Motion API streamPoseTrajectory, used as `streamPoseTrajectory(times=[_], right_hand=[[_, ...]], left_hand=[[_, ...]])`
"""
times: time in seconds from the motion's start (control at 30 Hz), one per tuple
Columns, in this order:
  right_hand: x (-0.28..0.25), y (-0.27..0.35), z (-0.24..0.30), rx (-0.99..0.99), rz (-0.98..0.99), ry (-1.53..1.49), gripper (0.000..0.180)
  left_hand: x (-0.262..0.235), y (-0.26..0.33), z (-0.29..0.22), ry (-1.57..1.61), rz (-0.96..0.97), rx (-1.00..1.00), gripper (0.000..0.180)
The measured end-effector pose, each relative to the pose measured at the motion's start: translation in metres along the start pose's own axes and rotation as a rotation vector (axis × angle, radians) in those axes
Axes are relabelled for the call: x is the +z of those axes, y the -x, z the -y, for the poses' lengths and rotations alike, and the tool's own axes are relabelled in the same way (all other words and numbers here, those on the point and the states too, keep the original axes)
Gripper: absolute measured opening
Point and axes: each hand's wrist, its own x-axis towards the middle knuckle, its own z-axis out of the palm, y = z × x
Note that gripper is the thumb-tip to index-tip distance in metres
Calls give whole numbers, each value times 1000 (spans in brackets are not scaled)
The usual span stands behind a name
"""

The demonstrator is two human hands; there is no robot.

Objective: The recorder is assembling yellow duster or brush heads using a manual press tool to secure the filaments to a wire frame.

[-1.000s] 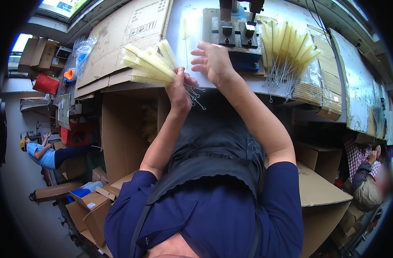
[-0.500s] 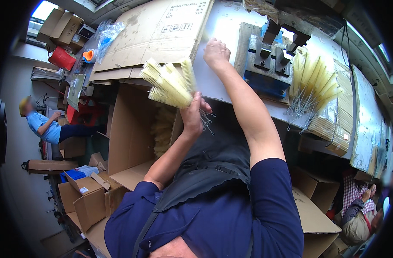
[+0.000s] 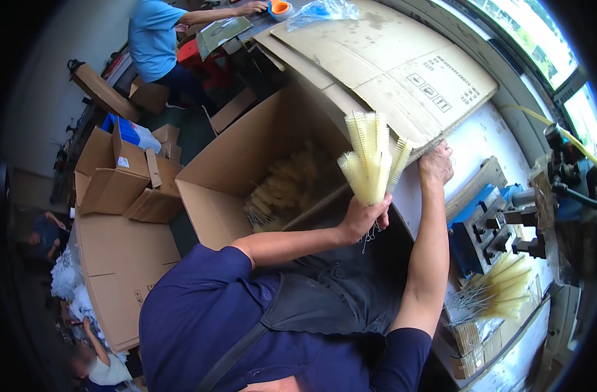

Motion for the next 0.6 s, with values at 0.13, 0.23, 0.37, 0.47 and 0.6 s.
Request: streamPoseTrajectory(times=[0.13, 0.23, 0.37, 0.47, 0.6], right_hand=[[0, -2, 19, -67, 57, 35, 43], [14, -9, 10, -81, 11, 16, 38], [16, 1, -14, 44, -52, -6, 31], [18, 18, -57, 250, 10, -576, 23], [-16, 123, -24, 127, -122, -1252, 14]], left_hand=[[-16, 3, 9, 43, -40, 1, 18], [-17, 4, 3, 25, -34, -6, 17], [-13, 3, -2, 37, 2, 23, 17], [-5, -1, -11, 79, -33, 61, 19], [-15, -11, -24, 89, -86, 141, 18]])
